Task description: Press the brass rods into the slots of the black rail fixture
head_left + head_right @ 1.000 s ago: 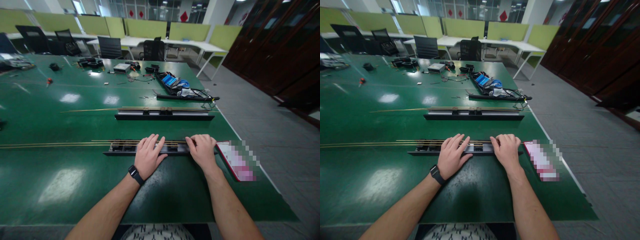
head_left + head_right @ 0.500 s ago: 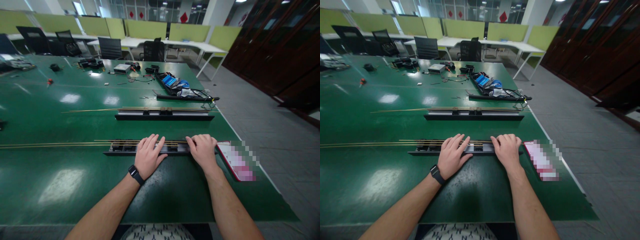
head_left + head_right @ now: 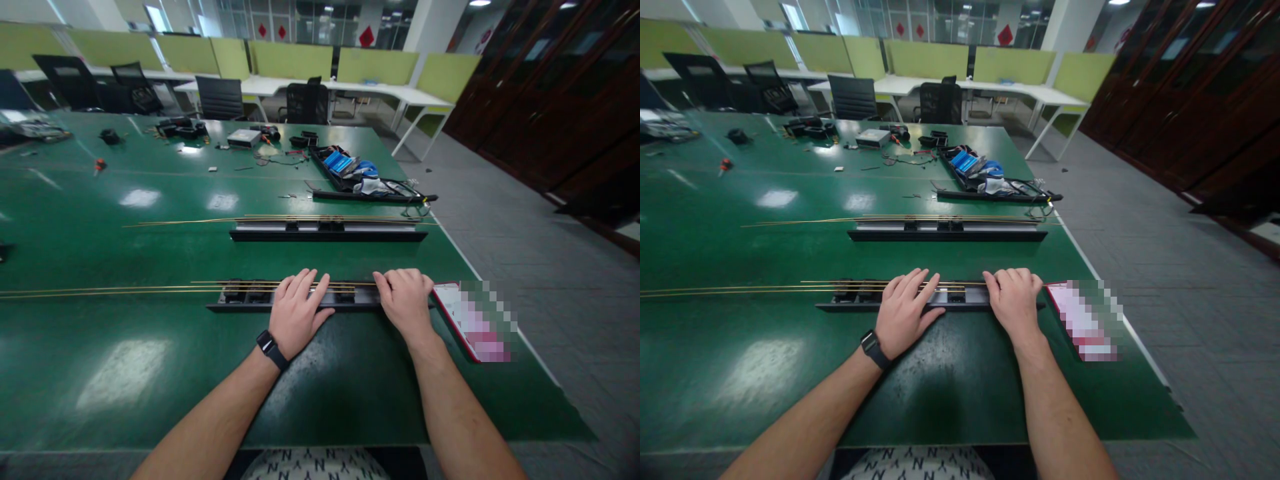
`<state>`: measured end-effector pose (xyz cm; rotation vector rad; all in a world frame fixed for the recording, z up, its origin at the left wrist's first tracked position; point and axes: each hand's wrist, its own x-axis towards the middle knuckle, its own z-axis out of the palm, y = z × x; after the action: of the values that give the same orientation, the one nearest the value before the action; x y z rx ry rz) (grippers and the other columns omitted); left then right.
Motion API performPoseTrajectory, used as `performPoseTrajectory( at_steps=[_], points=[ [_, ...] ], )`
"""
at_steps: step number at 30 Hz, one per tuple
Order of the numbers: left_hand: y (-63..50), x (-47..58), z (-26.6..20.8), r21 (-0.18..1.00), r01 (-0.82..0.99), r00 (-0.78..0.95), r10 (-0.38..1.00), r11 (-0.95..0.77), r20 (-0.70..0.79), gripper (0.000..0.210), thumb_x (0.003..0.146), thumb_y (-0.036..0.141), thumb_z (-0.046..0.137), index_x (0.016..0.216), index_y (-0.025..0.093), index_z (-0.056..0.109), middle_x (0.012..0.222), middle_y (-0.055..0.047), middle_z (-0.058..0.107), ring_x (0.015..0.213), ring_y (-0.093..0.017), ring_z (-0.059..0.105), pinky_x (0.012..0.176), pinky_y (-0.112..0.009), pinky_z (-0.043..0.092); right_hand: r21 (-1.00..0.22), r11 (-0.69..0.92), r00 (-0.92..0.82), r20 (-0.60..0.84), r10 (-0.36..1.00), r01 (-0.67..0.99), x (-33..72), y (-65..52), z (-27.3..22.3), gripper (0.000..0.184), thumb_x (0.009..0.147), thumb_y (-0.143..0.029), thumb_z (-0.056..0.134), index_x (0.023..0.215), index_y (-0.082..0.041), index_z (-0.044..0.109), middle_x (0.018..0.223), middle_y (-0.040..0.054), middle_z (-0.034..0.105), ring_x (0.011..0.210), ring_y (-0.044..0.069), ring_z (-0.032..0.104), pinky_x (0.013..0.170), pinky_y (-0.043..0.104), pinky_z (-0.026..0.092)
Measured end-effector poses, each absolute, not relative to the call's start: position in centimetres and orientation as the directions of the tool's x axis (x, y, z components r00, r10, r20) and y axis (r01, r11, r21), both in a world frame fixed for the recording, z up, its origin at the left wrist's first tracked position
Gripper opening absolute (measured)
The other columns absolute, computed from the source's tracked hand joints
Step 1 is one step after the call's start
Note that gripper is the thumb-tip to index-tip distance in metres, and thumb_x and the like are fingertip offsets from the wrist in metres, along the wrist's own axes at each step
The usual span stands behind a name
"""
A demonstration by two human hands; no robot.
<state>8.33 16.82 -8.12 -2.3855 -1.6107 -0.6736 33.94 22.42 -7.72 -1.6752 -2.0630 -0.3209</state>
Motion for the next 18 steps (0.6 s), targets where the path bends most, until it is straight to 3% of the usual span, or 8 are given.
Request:
performPoseTrajectory(
  at_steps=[5, 13, 18],
  points=[
    [16.81, 8.36, -8.07, 0.103, 0.914, 0.306, 0.831, -0.394, 0.464, 0.059, 0.098, 0.051, 0.060, 0.149, 0.023, 0.054, 0.150, -0.014, 0.059, 0.142, -0.031, 0.051, 0.115, -0.050, 0.036, -0.168, 0.294, -0.182, 0.482, 0.857, 0.941, 33.99, 22.37, -7.80, 0.042, 0.104, -0.054, 0.048, 0.081, -0.023, 0.065, 0.086, 0.0050, 0.071, 0.094, 0.024, 0.052, 0.089, 0.040, 0.024],
    [16.82, 8.31, -8.09, 0.100, 0.915, 0.304, 0.831, -0.391, 0.466, 0.060, 0.096, 0.050, 0.062, 0.150, 0.024, 0.054, 0.150, -0.013, 0.059, 0.142, -0.032, 0.051, 0.116, -0.049, 0.037, -0.074, 0.240, -0.173, 0.497, 0.850, 0.968, 34.16, 22.55, -7.62, 0.052, 0.106, -0.053, 0.041, 0.069, -0.021, 0.059, 0.078, 0.0069, 0.068, 0.090, 0.023, 0.048, 0.086, 0.042, 0.023],
    [16.77, 8.36, -8.00, 0.103, 0.918, 0.300, 0.840, -0.384, 0.453, 0.059, 0.097, 0.051, 0.061, 0.149, 0.024, 0.054, 0.150, -0.013, 0.059, 0.142, -0.031, 0.050, 0.116, -0.048, 0.036, -0.141, 0.268, -0.168, 0.488, 0.856, 0.953, 34.09, 22.37, -7.60, 0.047, 0.105, -0.054, 0.044, 0.077, -0.022, 0.063, 0.083, 0.0058, 0.070, 0.092, 0.023, 0.051, 0.088, 0.041, 0.024]
  ],
)
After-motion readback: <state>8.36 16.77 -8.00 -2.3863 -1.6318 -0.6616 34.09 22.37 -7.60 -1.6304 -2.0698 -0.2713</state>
